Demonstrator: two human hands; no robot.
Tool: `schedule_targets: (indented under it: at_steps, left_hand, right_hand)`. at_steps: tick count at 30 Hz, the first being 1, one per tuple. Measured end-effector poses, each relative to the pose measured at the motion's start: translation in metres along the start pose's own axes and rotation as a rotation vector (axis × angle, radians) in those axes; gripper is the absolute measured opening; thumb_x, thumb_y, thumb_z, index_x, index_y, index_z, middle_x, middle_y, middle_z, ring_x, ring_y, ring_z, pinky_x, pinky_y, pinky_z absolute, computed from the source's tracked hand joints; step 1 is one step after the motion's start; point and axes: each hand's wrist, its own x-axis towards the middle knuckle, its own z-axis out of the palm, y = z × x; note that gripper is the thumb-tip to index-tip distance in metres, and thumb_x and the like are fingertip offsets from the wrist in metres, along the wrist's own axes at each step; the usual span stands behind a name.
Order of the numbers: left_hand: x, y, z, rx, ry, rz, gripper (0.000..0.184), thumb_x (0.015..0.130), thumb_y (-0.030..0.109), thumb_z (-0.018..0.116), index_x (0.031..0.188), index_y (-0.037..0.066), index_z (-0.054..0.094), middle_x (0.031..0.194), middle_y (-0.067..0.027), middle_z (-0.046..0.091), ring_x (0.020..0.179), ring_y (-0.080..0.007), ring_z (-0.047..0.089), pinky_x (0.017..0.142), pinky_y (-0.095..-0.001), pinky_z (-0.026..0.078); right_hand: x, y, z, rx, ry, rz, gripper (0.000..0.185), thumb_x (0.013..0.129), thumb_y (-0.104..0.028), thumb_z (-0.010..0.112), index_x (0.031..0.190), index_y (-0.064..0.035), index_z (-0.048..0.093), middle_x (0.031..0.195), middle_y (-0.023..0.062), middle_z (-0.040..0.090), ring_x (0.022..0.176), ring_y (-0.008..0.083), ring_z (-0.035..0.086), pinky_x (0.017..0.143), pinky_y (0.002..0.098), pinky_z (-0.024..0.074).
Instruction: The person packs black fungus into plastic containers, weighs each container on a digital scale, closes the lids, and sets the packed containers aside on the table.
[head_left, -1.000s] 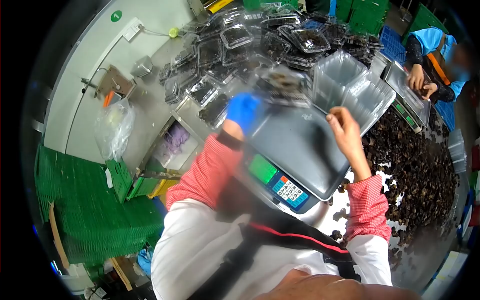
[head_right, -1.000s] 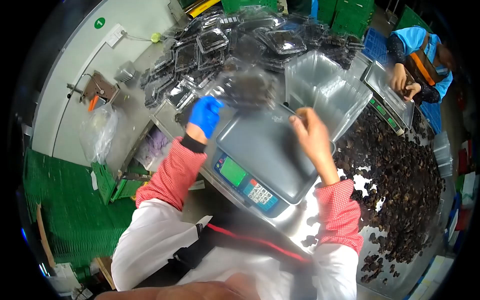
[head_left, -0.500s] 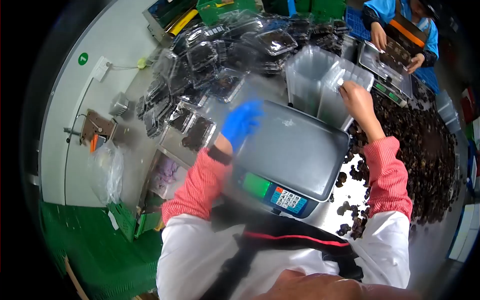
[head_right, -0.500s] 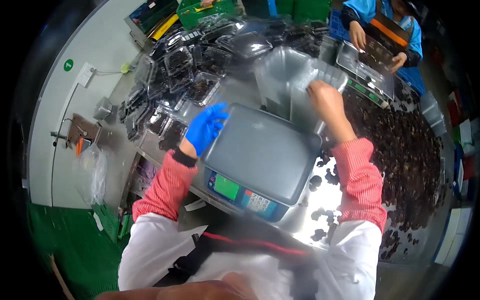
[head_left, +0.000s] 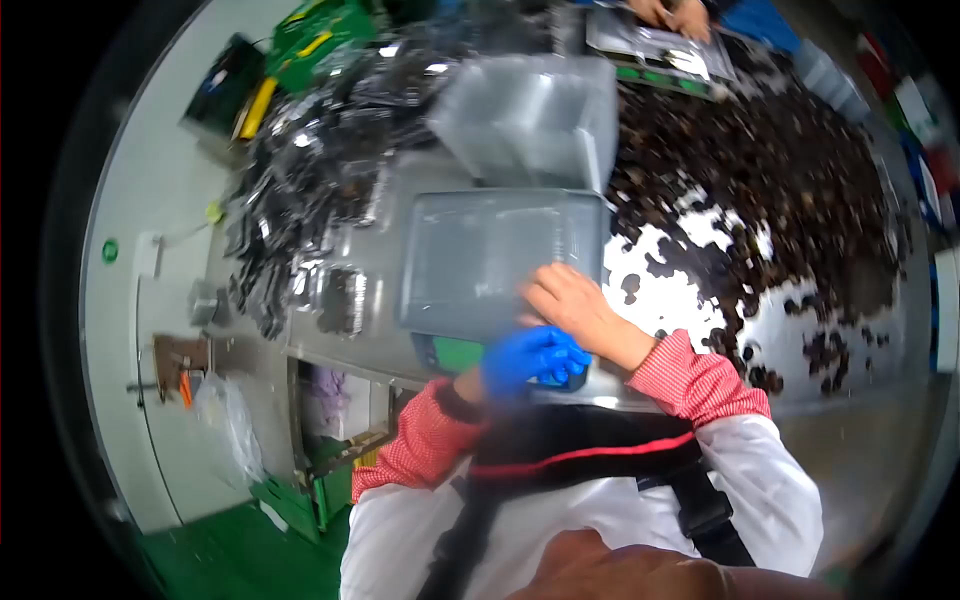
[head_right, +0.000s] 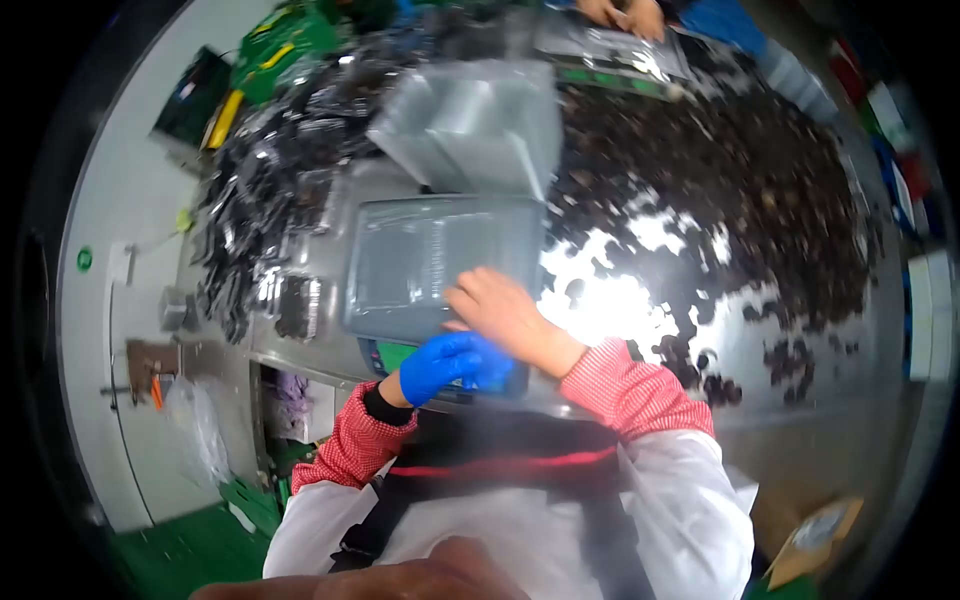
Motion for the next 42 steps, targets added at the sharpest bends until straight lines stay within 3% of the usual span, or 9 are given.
schedule_targets:
  at_steps: [5, 6, 9, 18, 26, 30, 33, 36, 42]
  left_hand:
    - [0.044, -0.016, 0.036, -0.038, -0.037, -0.119, 0.032, 0.101, 0.028, 0.052, 0.121, 0.004, 0.063, 0.099, -0.0033, 0.066, 0.084, -0.0098, 0.061, 0.071, -0.0238, 0.048]
    - [0.062, -0.023, 0.045, 0.075, -0.041, -0.145, 0.034, 0.101, 0.028, 0.052, 0.123, 0.004, 0.061, 0.105, -0.0046, 0.066, 0.086, -0.0100, 0.060, 0.073, -0.0242, 0.049]
    - [0.086, -0.044, 0.059, 0.083, -0.015, -0.143, 0.036, 0.100, 0.029, 0.053, 0.126, 0.005, 0.059, 0.110, -0.0052, 0.066, 0.089, -0.0110, 0.060, 0.074, -0.0251, 0.050]
    - [0.145, -0.082, 0.087, 0.020, 0.175, -0.235, 0.031, 0.099, 0.023, 0.056, 0.125, 0.008, 0.058, 0.115, -0.0036, 0.065, 0.092, -0.0125, 0.061, 0.079, -0.0268, 0.049]
    - [0.198, -0.091, 0.100, 0.047, 0.282, -0.365, 0.027, 0.099, 0.018, 0.055, 0.123, 0.006, 0.059, 0.105, -0.0028, 0.066, 0.086, -0.0100, 0.060, 0.075, -0.0250, 0.050]
    - [0.242, -0.108, 0.096, 0.372, 0.366, -0.137, 0.027, 0.097, 0.010, 0.058, 0.123, 0.005, 0.059, 0.099, 0.0007, 0.065, 0.084, -0.0091, 0.060, 0.075, -0.0228, 0.049]
    - [0.270, -0.102, 0.095, 0.392, 0.411, -0.030, 0.043, 0.089, 0.013, 0.069, 0.129, 0.006, 0.056, 0.108, -0.0051, 0.065, 0.095, -0.0173, 0.062, 0.084, -0.0304, 0.051]
    - [0.284, -0.087, 0.090, 1.158, 0.397, 0.229, 0.083, 0.073, 0.019, 0.084, 0.144, 0.011, 0.043, 0.130, -0.0160, 0.056, 0.117, -0.0314, 0.055, 0.099, -0.0412, 0.046]
    - [0.301, -0.076, 0.093, 1.496, 0.310, -0.052, 0.132, 0.051, 0.025, 0.095, 0.156, 0.018, 0.016, 0.150, -0.0267, 0.033, 0.131, -0.0462, 0.040, 0.107, -0.0472, 0.040]
  right_hand:
    - [-0.059, 0.059, -0.052, -0.368, 0.082, 0.241, 0.041, 0.076, -0.025, 0.073, 0.109, -0.0060, 0.060, 0.091, 0.0130, 0.054, 0.086, 0.0324, 0.056, 0.071, 0.0418, 0.0456]
    - [-0.083, 0.108, -0.087, -0.252, -0.003, 0.610, 0.046, 0.077, -0.029, 0.074, 0.113, -0.0048, 0.059, 0.098, 0.0159, 0.058, 0.089, 0.0357, 0.058, 0.074, 0.0455, 0.0477]
    - [-0.128, 0.209, -0.143, -0.634, -0.139, 0.852, 0.077, 0.077, -0.049, 0.075, 0.138, -0.0111, 0.046, 0.111, 0.0197, 0.060, 0.098, 0.0371, 0.062, 0.081, 0.0470, 0.0513]
    - [-0.122, 0.379, -0.227, -0.823, -0.223, 1.161, 0.095, 0.071, -0.079, 0.063, 0.148, -0.0279, 0.038, 0.139, 0.0201, 0.046, 0.125, 0.0437, 0.049, 0.093, 0.0587, 0.0431]
    - [-0.191, 0.247, -0.171, -0.673, -0.282, 0.807, 0.071, 0.072, -0.052, 0.076, 0.134, -0.0254, 0.054, 0.123, 0.0110, 0.050, 0.121, 0.0359, 0.046, 0.091, 0.0566, 0.0453]
    - [-0.229, 0.164, -0.152, -0.569, -0.296, 0.763, 0.060, 0.079, -0.036, 0.075, 0.135, -0.0286, 0.054, 0.124, 0.0121, 0.051, 0.118, 0.0353, 0.048, 0.097, 0.0546, 0.0420]
    - [-0.248, 0.137, -0.151, -0.513, -0.161, 0.740, 0.066, 0.076, -0.029, 0.077, 0.137, -0.0284, 0.053, 0.123, 0.0168, 0.051, 0.113, 0.0364, 0.051, 0.097, 0.0540, 0.0429]
    - [-0.237, 0.124, -0.200, -0.396, -0.138, 0.910, 0.085, 0.070, -0.033, 0.083, 0.145, -0.0260, 0.043, 0.121, 0.0229, 0.049, 0.111, 0.0403, 0.051, 0.091, 0.0490, 0.0455]
    - [-0.278, 0.159, -0.250, -0.554, -0.414, 1.252, 0.121, 0.057, -0.040, 0.091, 0.155, -0.0223, 0.022, 0.124, 0.0292, 0.047, 0.094, 0.0423, 0.062, 0.079, 0.0455, 0.0565]
